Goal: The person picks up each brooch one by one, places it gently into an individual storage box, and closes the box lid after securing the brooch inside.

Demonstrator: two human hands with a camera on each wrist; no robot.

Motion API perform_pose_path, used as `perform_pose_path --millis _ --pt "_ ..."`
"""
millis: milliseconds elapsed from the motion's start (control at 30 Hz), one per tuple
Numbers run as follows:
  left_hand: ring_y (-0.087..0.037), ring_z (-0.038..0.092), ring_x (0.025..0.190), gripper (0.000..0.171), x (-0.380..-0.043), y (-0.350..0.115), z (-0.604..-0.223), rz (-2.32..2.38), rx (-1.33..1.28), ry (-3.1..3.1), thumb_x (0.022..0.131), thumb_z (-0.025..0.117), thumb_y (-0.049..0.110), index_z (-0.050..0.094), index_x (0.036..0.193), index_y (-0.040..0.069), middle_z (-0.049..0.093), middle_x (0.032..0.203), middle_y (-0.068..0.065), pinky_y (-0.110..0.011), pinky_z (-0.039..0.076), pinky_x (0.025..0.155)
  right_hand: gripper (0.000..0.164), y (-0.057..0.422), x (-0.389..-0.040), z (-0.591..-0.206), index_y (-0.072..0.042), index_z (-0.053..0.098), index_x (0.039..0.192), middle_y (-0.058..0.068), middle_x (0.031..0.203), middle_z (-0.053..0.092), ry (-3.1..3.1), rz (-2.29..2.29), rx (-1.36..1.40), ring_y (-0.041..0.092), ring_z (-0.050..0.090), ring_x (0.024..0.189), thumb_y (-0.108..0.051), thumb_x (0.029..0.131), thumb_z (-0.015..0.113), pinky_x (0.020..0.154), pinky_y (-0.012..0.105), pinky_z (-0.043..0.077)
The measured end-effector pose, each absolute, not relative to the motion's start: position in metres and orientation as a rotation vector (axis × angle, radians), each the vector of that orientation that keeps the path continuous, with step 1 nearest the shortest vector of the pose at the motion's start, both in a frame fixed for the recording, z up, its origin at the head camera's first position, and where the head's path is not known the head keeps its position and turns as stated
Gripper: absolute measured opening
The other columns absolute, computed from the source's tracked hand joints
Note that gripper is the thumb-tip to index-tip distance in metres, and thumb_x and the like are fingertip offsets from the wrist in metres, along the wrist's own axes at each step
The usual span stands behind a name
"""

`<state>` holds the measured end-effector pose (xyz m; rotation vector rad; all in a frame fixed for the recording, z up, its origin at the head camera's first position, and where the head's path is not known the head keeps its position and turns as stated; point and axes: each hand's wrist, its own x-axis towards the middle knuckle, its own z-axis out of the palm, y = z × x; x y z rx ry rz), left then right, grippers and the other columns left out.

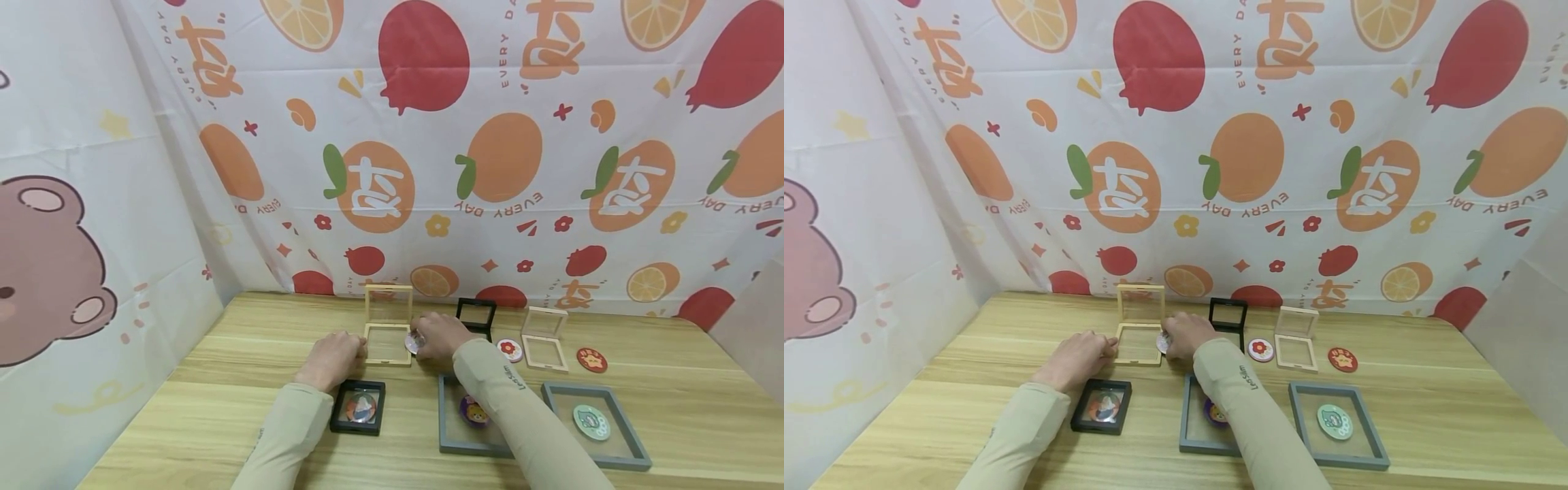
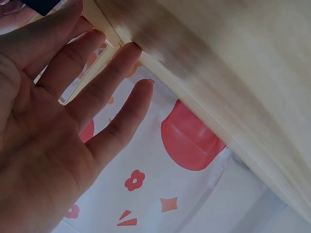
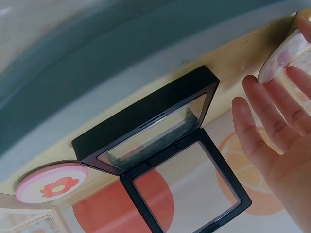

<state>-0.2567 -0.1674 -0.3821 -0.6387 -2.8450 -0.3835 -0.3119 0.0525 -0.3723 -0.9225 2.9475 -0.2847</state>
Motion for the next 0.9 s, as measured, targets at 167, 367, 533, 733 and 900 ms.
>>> perform_pose_path --millis 167,367,533,733,900 --pt "-0.015 0.042 0.058 0.048 -0.256 -0.167 -0.381 -0.402 -0.634 -2.856 0.099 0.063 0.002 0.044 0.056 0.014 0.036 0.058 0.002 -0.032 0.04 0.053 0.034 0.051 -0.312 -0.371 -0.008 0.072 0.113 0.006 0.104 0.065 2.945 -0.285 -0.929 0.019 0.056 0.087 -0.014 0.08 0.081 0.075 0.038 0.05" --pt "-0.016 0.043 0.059 0.048 -0.257 -0.167 -0.381 -0.406 -0.634 -2.85 0.098 0.065 0.002 0.044 0.056 0.014 0.039 0.058 0.002 -0.033 0.041 0.053 0.029 0.049 -0.314 -0.371 -0.008 0.072 0.106 0.004 0.1 0.065 2.941 -0.297 -0.949 0.018 0.056 0.083 -0.013 0.079 0.081 0.073 0.037 0.05" --pt "-0.015 0.041 0.058 0.049 -0.256 -0.167 -0.382 -0.406 -0.646 -2.838 0.097 0.066 0.001 0.043 0.055 0.015 0.035 0.058 0.003 -0.033 0.04 0.052 0.022 0.047 -0.315 -0.37 -0.007 0.07 0.1 0.004 0.094 0.064 2.913 -0.334 -0.963 0.017 0.054 0.081 -0.012 0.081 0.081 0.074 0.037 0.05" --pt "-0.015 0.041 0.058 0.048 -0.256 -0.167 -0.383 -0.393 -0.646 -2.839 0.093 0.07 -0.001 0.044 0.056 0.015 0.035 0.058 0.003 -0.033 0.039 0.052 0.024 0.044 -0.315 -0.37 -0.006 0.07 0.104 0.006 0.1 0.066 2.879 -0.315 -0.972 0.019 0.059 0.087 -0.015 0.085 0.081 0.081 0.039 0.052" --pt "-0.015 0.042 0.058 0.045 -0.255 -0.168 -0.382 -0.38 -0.64 -2.831 0.092 0.07 -0.002 0.046 0.058 0.015 0.038 0.059 0.002 -0.033 0.041 0.051 0.023 0.042 -0.313 -0.368 -0.004 0.072 0.105 0.007 0.099 0.065 2.88 -0.296 -0.987 0.019 0.059 0.087 -0.016 0.087 0.081 0.08 0.038 0.052"
